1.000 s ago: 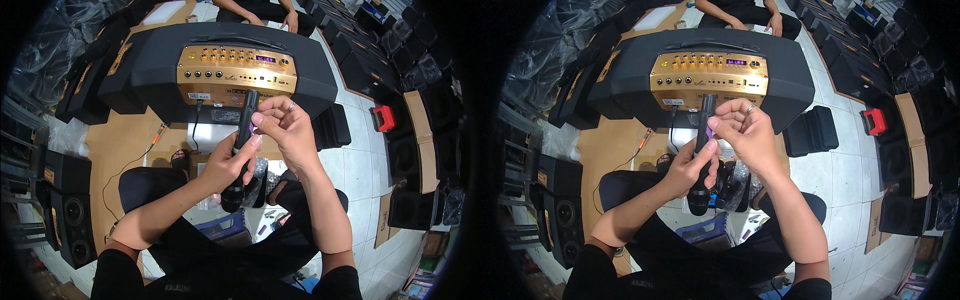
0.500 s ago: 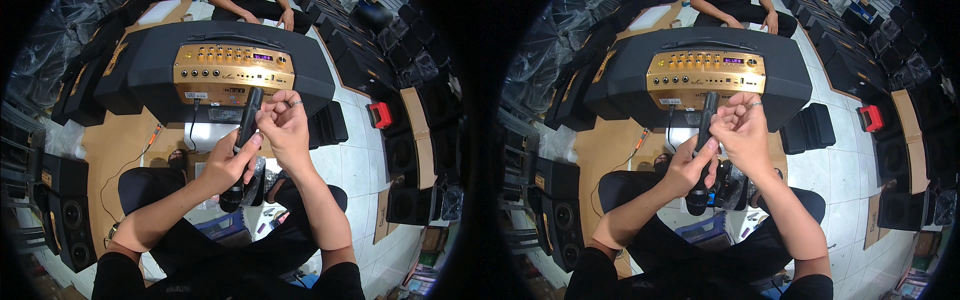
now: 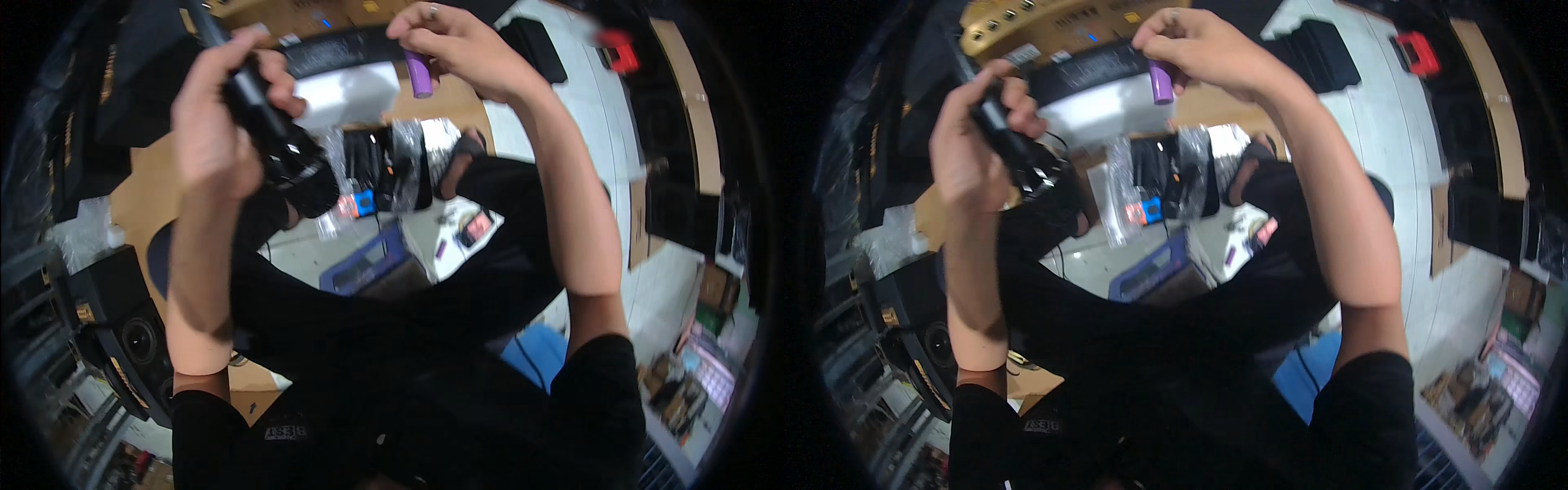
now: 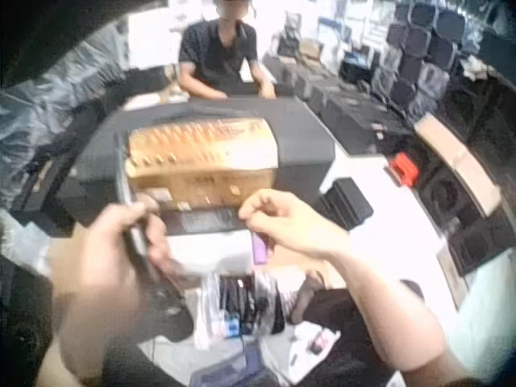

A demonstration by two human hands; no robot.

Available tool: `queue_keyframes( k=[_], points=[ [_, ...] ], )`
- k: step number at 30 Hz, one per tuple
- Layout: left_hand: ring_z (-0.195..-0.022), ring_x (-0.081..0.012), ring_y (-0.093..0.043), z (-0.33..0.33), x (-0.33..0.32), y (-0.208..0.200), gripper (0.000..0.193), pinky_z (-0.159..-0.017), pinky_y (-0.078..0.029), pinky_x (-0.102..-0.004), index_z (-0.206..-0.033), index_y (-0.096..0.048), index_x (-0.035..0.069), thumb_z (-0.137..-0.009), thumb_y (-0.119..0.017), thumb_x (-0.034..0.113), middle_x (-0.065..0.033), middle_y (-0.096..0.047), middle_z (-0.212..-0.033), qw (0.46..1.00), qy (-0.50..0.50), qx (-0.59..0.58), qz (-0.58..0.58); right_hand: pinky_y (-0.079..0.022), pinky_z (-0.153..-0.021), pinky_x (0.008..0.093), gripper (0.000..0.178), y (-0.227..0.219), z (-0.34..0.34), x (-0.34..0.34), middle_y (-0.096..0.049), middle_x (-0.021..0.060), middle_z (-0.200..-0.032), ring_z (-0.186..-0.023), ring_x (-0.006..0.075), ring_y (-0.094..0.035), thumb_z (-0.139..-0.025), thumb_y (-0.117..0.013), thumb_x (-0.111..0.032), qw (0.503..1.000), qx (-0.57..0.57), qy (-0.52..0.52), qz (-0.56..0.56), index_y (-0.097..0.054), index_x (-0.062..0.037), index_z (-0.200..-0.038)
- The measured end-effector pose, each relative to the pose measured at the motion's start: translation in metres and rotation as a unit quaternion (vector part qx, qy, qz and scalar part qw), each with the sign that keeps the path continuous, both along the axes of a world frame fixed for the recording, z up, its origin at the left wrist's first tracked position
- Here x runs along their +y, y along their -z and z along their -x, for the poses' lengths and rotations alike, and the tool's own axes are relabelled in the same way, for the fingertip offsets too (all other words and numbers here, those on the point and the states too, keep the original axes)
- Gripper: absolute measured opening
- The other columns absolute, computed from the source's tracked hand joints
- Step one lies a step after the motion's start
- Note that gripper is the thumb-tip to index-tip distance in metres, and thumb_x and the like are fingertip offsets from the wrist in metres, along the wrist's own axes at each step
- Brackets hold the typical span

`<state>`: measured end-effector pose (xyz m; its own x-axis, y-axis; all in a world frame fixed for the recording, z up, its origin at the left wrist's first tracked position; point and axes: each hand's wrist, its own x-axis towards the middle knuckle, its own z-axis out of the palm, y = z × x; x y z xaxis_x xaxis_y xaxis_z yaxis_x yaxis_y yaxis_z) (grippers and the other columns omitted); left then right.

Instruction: The person sits on the floor and adjusts knobs on a gold karaoke amplifier. They connect a smartphone, apply adhesive to a metal plate, and place it on a speaker. Finally, they unbox and test two wireless microphones.

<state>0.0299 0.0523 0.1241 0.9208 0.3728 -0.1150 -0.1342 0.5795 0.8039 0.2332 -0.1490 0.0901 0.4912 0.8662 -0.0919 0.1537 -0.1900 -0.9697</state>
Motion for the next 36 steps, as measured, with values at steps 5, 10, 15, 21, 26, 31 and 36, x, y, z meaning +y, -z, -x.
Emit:
queue_keyframes(
  k=[5, 10, 15, 21, 26, 31, 36],
  points=[
    [-0.08, -0.0165, -0.055, 0.016, -0.007, -0.004, 0.032, -0.072, -0.048, -0.0345, -0.131, -0.048, -0.001, -0.108, -0.049, 0.021, -0.0075, -0.051, -0.093, 0.989, 0.037, 0.028, -0.137, -0.058, -0.073, 0.0334, 0.022, 0.08, 0.001, -0.033, -0.074, 0.0127, -0.09, -0.075, 0.0203, -0.071, -0.094, -0.069, -0.017, 0.952, -0.158, -0.088, 0.247, -0.073, -0.0002, -0.107],
    [-0.081, -0.0141, -0.056, 0.021, 0.015, 0.005, 0.042, -0.072, -0.05, -0.0298, -0.139, -0.045, -0.003, -0.11, -0.048, 0.027, -0.0063, -0.051, -0.098, 0.951, 0.087, 0.017, -0.295, -0.057, -0.09, 0.0423, 0.028, 0.283, 0.002, -0.096, -0.076, 0.0195, -0.103, -0.099, 0.0349, -0.073, -0.087, -0.07, -0.023, 0.877, -0.208, -0.115, 0.418, -0.077, -0.0018, -0.104],
    [-0.079, -0.0101, -0.052, 0.033, 0.002, 0.017, 0.045, -0.067, -0.042, -0.0255, -0.143, -0.051, -0.002, -0.11, -0.049, 0.029, -0.0037, -0.05, -0.098, 0.926, 0.048, 0.092, -0.362, -0.057, -0.092, 0.0458, 0.024, 0.426, 0.019, -0.15, -0.075, 0.0214, -0.104, -0.1, 0.0374, -0.072, -0.088, -0.069, -0.023, 0.85, -0.233, 0.033, 0.471, -0.077, -0.0059, -0.103],
    [-0.075, -0.0105, -0.053, 0.026, 0.0, 0.045, 0.041, -0.066, -0.043, -0.0262, -0.141, -0.05, -0.003, -0.111, -0.046, 0.026, -0.005, -0.051, -0.098, 0.906, 0.028, 0.217, -0.363, -0.06, -0.073, 0.0389, 0.033, 0.486, 0.02, -0.222, -0.074, 0.0192, -0.091, -0.076, 0.0274, -0.075, -0.093, -0.07, -0.024, 0.892, -0.082, 0.306, 0.322, -0.07, 0.0043, -0.109],
    [-0.075, -0.0113, -0.059, 0.029, -0.003, 0.049, 0.038, -0.067, -0.049, -0.0254, -0.138, -0.051, -0.004, -0.109, -0.046, 0.02, -0.007, -0.057, -0.099, 0.774, 0.067, 0.117, -0.619, -0.056, -0.061, 0.0356, 0.028, 0.502, 0.097, -0.323, -0.072, 0.0079, -0.085, -0.072, 0.0198, -0.069, -0.084, -0.078, -0.023, 0.801, 0.016, 0.426, 0.42, -0.07, 0.0011, -0.096],
    [-0.074, -0.0117, -0.062, 0.026, -0.005, 0.036, 0.046, -0.068, -0.052, -0.0262, -0.142, -0.043, -0.005, -0.108, -0.047, 0.025, -0.0073, -0.057, -0.101, 0.904, 0.041, 0.201, -0.375, -0.057, -0.083, 0.0401, 0.039, 0.526, 0.186, -0.37, -0.071, 0.0057, -0.105, -0.094, 0.0224, -0.067, -0.082, -0.081, -0.03, 0.62, 0.203, 0.59, 0.476, -0.069, -0.0102, -0.114],
    [-0.075, -0.0103, -0.05, 0.017, -0.015, 0.037, 0.044, -0.07, -0.042, -0.0281, -0.144, -0.044, -0.004, -0.111, -0.043, 0.025, -0.0053, -0.048, -0.099, 0.911, 0.058, 0.185, -0.365, -0.054, -0.093, 0.0473, 0.043, 0.501, 0.191, -0.354, -0.07, 0.0037, -0.116, -0.109, 0.0233, -0.063, -0.085, -0.082, -0.035, 0.594, 0.329, 0.625, 0.384, -0.07, -0.0149, -0.122]
  ],
)
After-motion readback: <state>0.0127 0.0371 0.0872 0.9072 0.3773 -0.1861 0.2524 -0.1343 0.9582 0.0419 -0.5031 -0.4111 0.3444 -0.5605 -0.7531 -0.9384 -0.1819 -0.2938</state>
